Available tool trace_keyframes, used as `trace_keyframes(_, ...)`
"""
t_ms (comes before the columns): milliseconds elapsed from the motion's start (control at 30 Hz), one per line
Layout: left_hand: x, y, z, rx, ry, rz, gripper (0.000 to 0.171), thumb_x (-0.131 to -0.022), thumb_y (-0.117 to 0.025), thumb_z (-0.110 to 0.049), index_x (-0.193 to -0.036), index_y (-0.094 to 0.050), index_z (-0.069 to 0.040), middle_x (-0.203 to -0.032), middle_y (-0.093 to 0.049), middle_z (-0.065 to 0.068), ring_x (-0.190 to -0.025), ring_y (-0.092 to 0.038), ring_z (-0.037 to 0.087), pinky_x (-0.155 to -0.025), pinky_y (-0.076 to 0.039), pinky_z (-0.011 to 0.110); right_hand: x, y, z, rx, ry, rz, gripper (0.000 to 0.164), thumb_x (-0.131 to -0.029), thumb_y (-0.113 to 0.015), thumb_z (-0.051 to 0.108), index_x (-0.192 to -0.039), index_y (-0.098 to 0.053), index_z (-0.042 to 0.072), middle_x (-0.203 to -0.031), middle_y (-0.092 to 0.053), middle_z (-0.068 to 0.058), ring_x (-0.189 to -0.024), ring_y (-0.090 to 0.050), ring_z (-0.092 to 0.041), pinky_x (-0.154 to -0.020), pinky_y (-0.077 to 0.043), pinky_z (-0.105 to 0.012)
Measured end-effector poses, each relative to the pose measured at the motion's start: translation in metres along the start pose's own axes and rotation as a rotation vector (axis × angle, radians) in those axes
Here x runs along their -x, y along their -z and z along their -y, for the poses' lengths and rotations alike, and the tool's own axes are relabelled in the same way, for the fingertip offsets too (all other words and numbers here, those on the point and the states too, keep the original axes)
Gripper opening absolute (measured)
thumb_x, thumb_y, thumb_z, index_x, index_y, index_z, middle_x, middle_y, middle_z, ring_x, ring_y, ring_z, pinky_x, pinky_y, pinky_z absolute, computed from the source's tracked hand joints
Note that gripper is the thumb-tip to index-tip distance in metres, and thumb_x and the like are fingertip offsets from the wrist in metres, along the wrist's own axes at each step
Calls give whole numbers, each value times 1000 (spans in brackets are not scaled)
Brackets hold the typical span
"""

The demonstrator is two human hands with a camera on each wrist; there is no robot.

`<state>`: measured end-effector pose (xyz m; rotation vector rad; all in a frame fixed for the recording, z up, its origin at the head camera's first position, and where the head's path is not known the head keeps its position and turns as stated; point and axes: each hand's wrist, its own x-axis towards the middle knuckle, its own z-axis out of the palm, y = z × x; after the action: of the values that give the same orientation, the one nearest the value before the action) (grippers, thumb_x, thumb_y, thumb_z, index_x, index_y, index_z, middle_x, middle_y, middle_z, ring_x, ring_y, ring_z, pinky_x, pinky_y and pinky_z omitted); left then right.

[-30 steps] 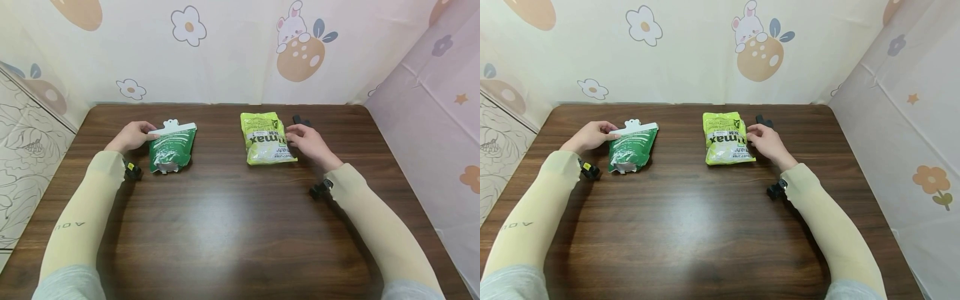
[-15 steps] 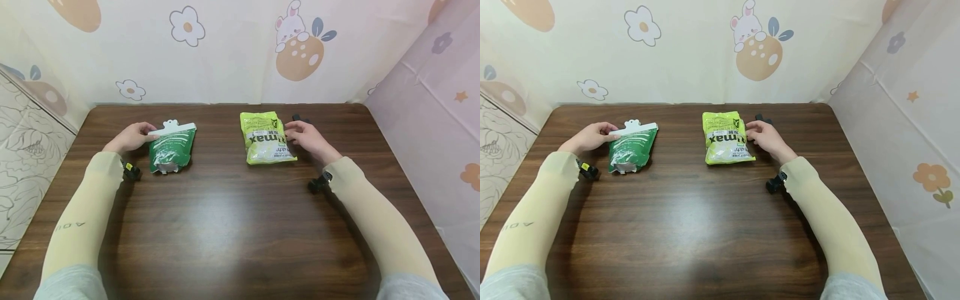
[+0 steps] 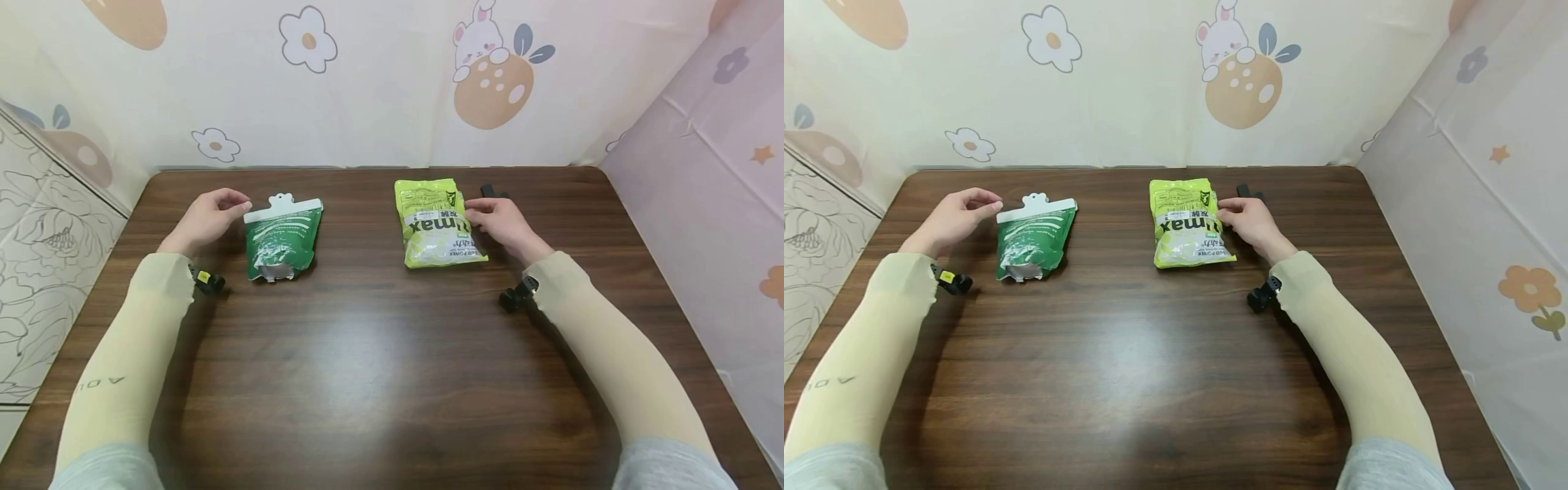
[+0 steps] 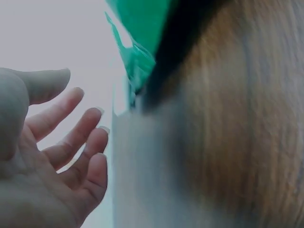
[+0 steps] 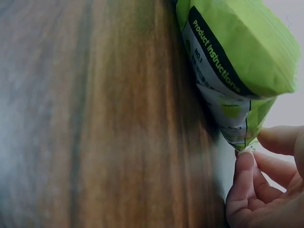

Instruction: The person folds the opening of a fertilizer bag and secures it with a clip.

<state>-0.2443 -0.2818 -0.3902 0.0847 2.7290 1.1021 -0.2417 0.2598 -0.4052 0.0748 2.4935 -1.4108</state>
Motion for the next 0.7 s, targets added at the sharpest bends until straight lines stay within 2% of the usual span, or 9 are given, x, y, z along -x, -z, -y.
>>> trace_keyframes(167,4,-3,-17,14,-80,-36,51,-100,-52,-50,-129,-58,-8,-123,-56,14,-109,-49,30,-89,-39,48,-2,0,1,8,-43,-6,43,-101,-60,25,-138,-57,4,-127,-61,-14,-103,-55,-22,-85,-46,-33)
trace_keyframes(400,7,-11,-44,42,-169,-2,42,-101,-55,-44,-123,-61,-9,-117,-59,10,-105,-53,25,-87,-39,42,-4,-2,3,1,-62,-27,38,-100,-62,28,-128,-63,3,-110,-61,-9,-94,-53,-21,-79,-45,-31)
trace_keyframes(567,12,-14,-57,40,-190,37,38,-101,-56,-42,-122,-61,-11,-119,-60,8,-107,-55,27,-91,-39,46,-3,-4,3,-17,-41,-31,34,-101,-60,26,-124,-64,1,-115,-61,-9,-99,-54,-19,-84,-47,-32)
trace_keyframes(700,16,-19,-67,45,-206,57,34,-100,-59,-40,-120,-63,-12,-116,-61,10,-103,-57,32,-86,-41,44,-3,-6,3,-40,-40,-35,34,-102,-58,24,-124,-63,-1,-122,-59,-11,-104,-54,-18,-90,-47,-34)
